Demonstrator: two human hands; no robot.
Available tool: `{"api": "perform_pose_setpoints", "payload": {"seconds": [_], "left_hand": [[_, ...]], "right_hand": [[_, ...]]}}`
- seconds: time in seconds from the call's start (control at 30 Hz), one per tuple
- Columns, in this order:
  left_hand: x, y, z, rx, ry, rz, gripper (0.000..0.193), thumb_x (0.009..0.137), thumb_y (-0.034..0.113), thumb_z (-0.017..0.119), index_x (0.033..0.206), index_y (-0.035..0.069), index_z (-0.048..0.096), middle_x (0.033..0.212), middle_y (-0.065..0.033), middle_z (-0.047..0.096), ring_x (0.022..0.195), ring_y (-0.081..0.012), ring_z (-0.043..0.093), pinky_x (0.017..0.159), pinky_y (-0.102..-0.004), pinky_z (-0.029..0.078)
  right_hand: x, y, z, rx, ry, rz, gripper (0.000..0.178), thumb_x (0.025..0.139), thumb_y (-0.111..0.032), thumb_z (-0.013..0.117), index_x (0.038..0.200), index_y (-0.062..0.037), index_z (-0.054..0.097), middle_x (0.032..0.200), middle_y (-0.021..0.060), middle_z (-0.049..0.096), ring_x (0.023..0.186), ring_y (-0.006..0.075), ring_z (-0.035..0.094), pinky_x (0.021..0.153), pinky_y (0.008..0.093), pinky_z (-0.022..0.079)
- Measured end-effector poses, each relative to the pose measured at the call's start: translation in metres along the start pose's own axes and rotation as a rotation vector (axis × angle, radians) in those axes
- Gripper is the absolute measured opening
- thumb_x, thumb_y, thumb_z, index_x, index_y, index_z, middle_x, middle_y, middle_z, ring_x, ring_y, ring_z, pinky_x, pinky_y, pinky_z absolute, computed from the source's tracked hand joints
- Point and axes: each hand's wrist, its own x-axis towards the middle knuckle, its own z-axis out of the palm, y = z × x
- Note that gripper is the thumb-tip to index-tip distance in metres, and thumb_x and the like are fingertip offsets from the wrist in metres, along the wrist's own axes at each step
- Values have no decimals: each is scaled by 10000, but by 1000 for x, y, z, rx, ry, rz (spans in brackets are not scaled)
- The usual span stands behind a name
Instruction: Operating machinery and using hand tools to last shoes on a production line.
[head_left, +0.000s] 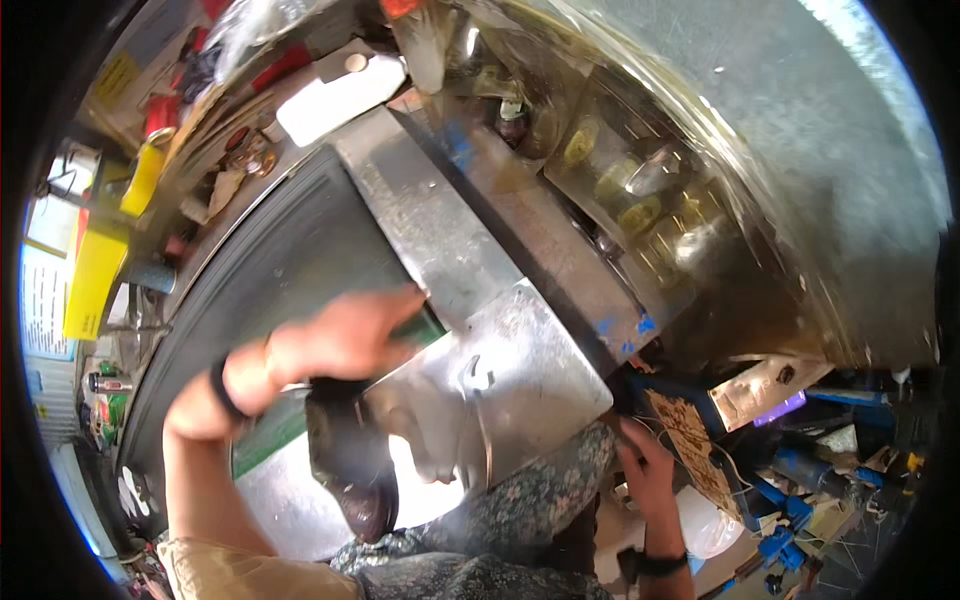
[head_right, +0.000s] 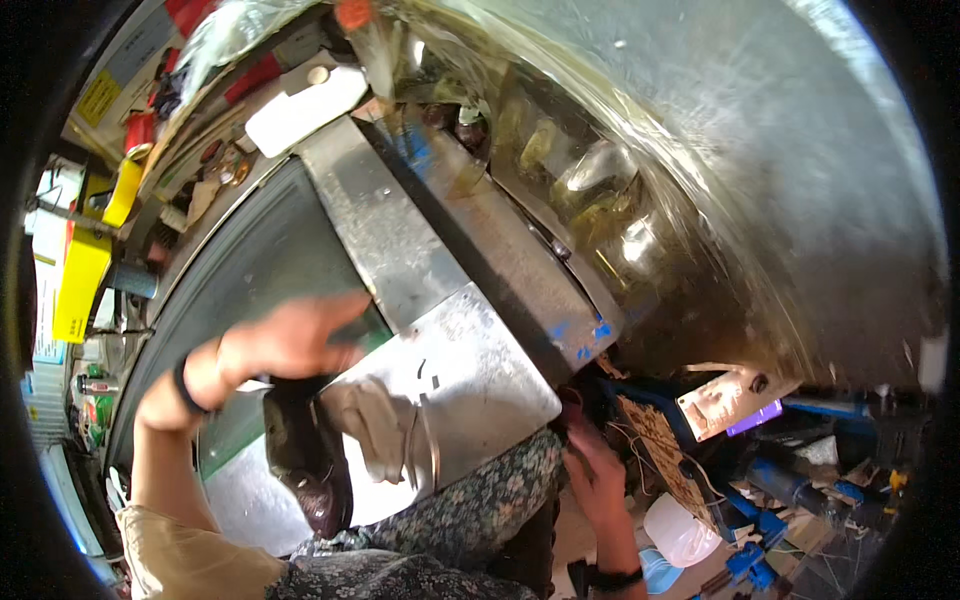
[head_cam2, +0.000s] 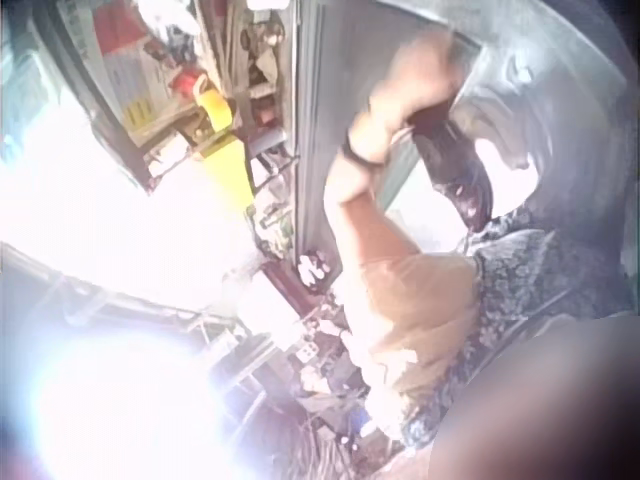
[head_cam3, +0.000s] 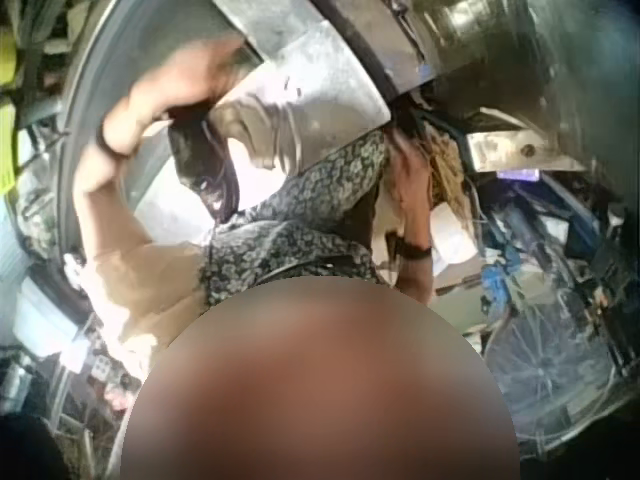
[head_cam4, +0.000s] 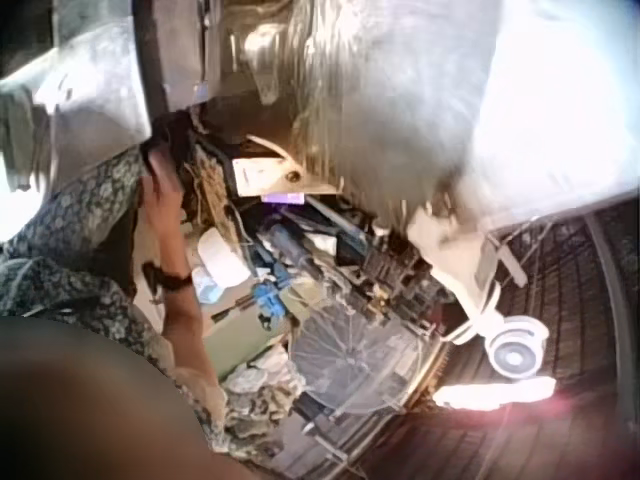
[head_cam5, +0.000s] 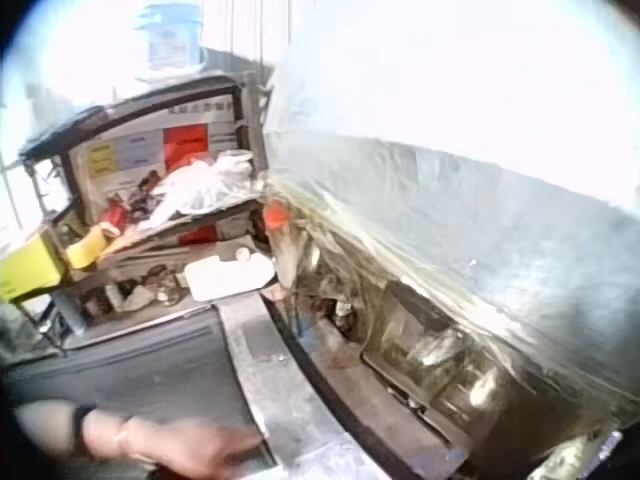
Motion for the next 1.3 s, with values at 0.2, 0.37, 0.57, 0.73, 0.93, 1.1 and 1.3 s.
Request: {"api": "perform_pose_setpoints", "payload": {"seconds": [0.2, 0.37, 0.57, 0.73, 0.93, 1.1, 1.3], "left_hand": [[-210, 103, 127, 121, 355, -364, 907, 657, 288, 828, 1423, 41, 412, 1529, -228, 273, 1430, -411, 229, 1145, -517, 238], [-214, 85, 191, -911, 775, -689, 980, 735, 234, 840, 1442, -72, 234, 1185, -236, 628, 1025, -325, 659, 899, -381, 513], [-197, 82, 189, -903, 943, -536, 785, 720, 283, 837, 1300, -43, 421, 1069, -163, 665, 929, -250, 665, 817, -345, 527], [-212, 180, 160, -2114, 523, 35, 430, 927, 356, 624, 1221, 50, 557, 1096, -71, 648, 961, -184, 624, 841, -344, 528], [-207, 263, 169, -1505, 107, 411, 731, 927, 296, 648, 1487, 31, 260, 1414, -111, 449, 1193, -203, 528, 1053, -380, 390], [-223, 242, 226, -1007, -22, 334, 539, 889, 149, 692, 1365, 24, 473, 1211, -131, 639, 1064, -208, 633, 904, -334, 508], [-231, 217, 256, -733, 127, 251, 409, 880, 151, 694, 1243, 2, 576, 1029, -137, 705, 920, -194, 690, 815, -307, 535]], "right_hand": [[-181, -40, 13, 41, 304, 563, 219, 907, -108, 626, 1083, 13, 673, 1026, 118, 704, 915, 195, 666, 837, 309, 511], [-192, -82, 38, 9, 142, 83, 213, 904, -109, 634, 1088, -5, 660, 1006, 138, 701, 907, 220, 678, 815, 304, 515], [-164, -151, 70, 58, -72, -265, 234, 911, -139, 638, 1107, -11, 643, 1050, 160, 683, 944, 275, 679, 805, 340, 529], [-170, -224, 94, 805, -213, -155, 718, 918, -222, 673, 1490, -72, 264, 1441, 139, 431, 1234, 211, 502, 964, 313, 442], [-233, -204, -5, 984, 148, -221, 746, 775, 60, 650, 1459, 12, 356, 1443, 104, 443, 1278, 155, 455, 1063, 311, 369], [-291, -148, -131, 605, 613, -183, 721, 750, 0, 707, 1419, -3, 439, 1459, 152, 437, 1336, 218, 433, 1092, 346, 343], [-282, -75, -302, -569, 1205, 8, 629, 660, -212, 746, 1278, -184, 633, 1434, 307, 408, 1257, 367, 517, 1017, 356, 415]]}}
